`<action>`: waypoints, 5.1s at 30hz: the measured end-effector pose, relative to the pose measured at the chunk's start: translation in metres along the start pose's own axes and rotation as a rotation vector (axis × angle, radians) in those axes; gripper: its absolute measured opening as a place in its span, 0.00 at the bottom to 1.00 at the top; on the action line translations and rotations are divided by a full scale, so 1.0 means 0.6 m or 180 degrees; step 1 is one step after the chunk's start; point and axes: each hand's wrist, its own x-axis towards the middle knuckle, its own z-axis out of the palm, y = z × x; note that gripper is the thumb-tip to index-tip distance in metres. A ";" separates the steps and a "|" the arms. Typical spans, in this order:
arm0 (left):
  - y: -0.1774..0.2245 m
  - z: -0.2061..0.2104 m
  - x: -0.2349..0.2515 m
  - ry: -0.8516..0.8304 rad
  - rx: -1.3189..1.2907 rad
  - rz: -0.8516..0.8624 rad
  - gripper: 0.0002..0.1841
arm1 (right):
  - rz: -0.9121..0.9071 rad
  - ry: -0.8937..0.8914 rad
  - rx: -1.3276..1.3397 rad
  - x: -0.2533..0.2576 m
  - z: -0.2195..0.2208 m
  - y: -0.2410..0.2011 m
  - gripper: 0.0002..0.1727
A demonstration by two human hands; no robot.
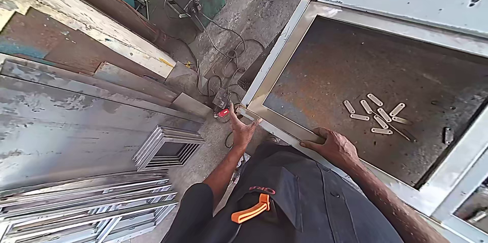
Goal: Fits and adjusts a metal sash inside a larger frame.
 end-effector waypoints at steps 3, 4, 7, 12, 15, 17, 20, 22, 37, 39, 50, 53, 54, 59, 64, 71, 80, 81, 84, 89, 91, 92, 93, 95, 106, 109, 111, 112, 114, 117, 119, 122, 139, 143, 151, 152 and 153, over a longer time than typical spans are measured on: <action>-0.002 -0.004 -0.005 0.0108 -0.0033 0.0052 0.73 | -0.0061 -0.0120 0.0041 0.010 0.002 0.004 0.36; 0.001 -0.008 -0.008 0.0226 -0.0037 0.0135 0.71 | -0.0072 -0.0197 0.0036 0.013 0.003 0.001 0.37; 0.027 -0.014 -0.024 0.0366 0.0059 0.0808 0.59 | -0.0148 -0.0315 0.0056 0.007 0.001 0.001 0.37; 0.098 0.011 -0.027 -0.0025 0.0506 0.2180 0.49 | -0.0501 0.0455 0.0542 0.001 0.015 0.026 0.39; 0.123 0.043 -0.020 -0.0699 0.0487 0.2388 0.46 | -0.0744 0.1291 0.0693 -0.023 0.004 0.048 0.29; 0.132 0.068 -0.017 -0.1227 0.0504 0.2354 0.43 | -0.0751 0.1928 0.0617 -0.065 -0.009 0.085 0.23; 0.148 0.112 -0.027 -0.1801 0.0542 0.2161 0.37 | -0.0302 0.2693 0.0510 -0.144 -0.030 0.192 0.16; 0.157 0.136 -0.041 -0.2008 0.0505 0.2024 0.32 | 0.0279 0.2804 0.0687 -0.200 -0.048 0.281 0.17; 0.158 0.229 -0.198 -0.2346 0.0675 0.1757 0.23 | 0.1417 0.1891 -0.0198 -0.321 -0.189 0.781 0.17; 0.158 0.230 -0.218 -0.2279 0.0687 0.1725 0.23 | 0.1201 0.1645 -0.0621 -0.319 -0.209 0.782 0.10; 0.145 0.238 -0.276 -0.2101 0.0693 0.1742 0.21 | 0.0895 0.1325 -0.0491 -0.337 -0.258 0.828 0.14; 0.148 0.247 -0.280 -0.2177 0.0748 0.1836 0.19 | 0.0495 0.1361 -0.0248 -0.339 -0.251 0.858 0.15; 0.149 0.250 -0.280 -0.2200 0.0769 0.1852 0.19 | 0.0381 0.1376 -0.0117 -0.341 -0.251 0.868 0.18; 0.152 0.261 -0.279 -0.2244 0.0704 0.1877 0.18 | 0.0605 0.1209 0.0139 -0.400 -0.273 0.905 0.27; 0.165 0.274 -0.271 -0.2355 0.0660 0.1873 0.17 | 0.0974 0.1040 -0.0141 -0.490 -0.303 0.917 0.16; 0.186 0.323 -0.246 -0.3098 0.1074 0.1853 0.23 | 0.1620 0.2813 0.2113 -0.592 -0.237 0.812 0.19; 0.227 0.416 -0.232 -0.5292 0.2977 0.1720 0.36 | 0.1027 0.2560 0.5110 -0.491 0.039 0.446 0.44; 0.230 0.423 -0.227 -0.5455 0.3058 0.1684 0.36 | 0.0881 0.2660 0.5016 -0.478 0.059 0.412 0.42; 0.235 0.446 -0.206 -0.5943 0.3282 0.1588 0.32 | 0.0648 0.3335 0.3585 -0.443 0.109 0.327 0.15; 0.229 0.457 -0.198 -0.6227 0.3142 0.1654 0.28 | 0.0676 0.4115 0.1223 -0.391 0.155 0.263 0.10; 0.230 0.452 -0.201 -0.6179 0.3055 0.1726 0.28 | 0.0686 0.4287 0.0627 -0.371 0.161 0.250 0.08; 0.229 0.451 -0.202 -0.6167 0.3015 0.1766 0.28 | 0.0645 0.4323 0.0393 -0.361 0.162 0.246 0.07; 0.228 0.450 -0.201 -0.6158 0.2981 0.1788 0.28 | 0.0611 0.4328 0.0203 -0.351 0.163 0.241 0.08; 0.228 0.450 -0.200 -0.6163 0.2918 0.1788 0.28 | 0.0571 0.4400 -0.0069 -0.329 0.160 0.233 0.07; 0.225 0.456 -0.190 -0.6428 0.2631 0.1435 0.25 | 0.0727 0.4473 -0.0032 -0.240 0.186 0.220 0.06; 0.228 0.455 -0.189 -0.6454 0.2627 0.1421 0.25 | 0.0855 0.4358 0.0208 -0.242 0.176 0.205 0.07; 0.228 0.456 -0.188 -0.6468 0.2604 0.1407 0.25 | 0.0886 0.4204 0.0307 -0.249 0.171 0.200 0.08; 0.228 0.456 -0.188 -0.6471 0.2614 0.1404 0.25 | 0.0891 0.4132 0.0325 -0.253 0.170 0.197 0.09; 0.228 0.457 -0.187 -0.6489 0.2624 0.1400 0.25 | 0.0838 0.4017 0.0348 -0.258 0.172 0.193 0.11; 0.230 0.458 -0.187 -0.6501 0.2626 0.1415 0.25 | 0.0717 0.3869 0.0382 -0.262 0.184 0.196 0.12; 0.230 0.459 -0.187 -0.6505 0.2615 0.1432 0.25 | 0.0794 0.3960 0.0327 -0.268 0.192 0.199 0.12; 0.226 0.457 -0.189 -0.6453 0.2644 0.1425 0.24 | 0.1179 0.3981 0.0469 -0.279 0.193 0.203 0.13; 0.204 0.471 -0.187 -0.6283 0.2822 0.1475 0.25 | 0.1015 0.4063 0.1319 -0.271 0.062 0.295 0.12; 0.200 0.470 -0.185 -0.6204 0.2833 0.1147 0.28 | 0.0914 0.3506 0.1183 -0.249 -0.028 0.389 0.13; 0.203 0.447 -0.187 -0.5683 0.2340 0.0537 0.29 | 0.1469 0.3110 0.0919 -0.199 -0.220 0.634 0.17; 0.205 0.444 -0.188 -0.5549 0.2137 0.0351 0.29 | 0.1523 0.3057 0.0852 -0.191 -0.245 0.660 0.18; 0.210 0.440 -0.188 -0.5378 0.1945 0.0189 0.29 | 0.1522 0.2988 0.0764 -0.179 -0.265 0.685 0.18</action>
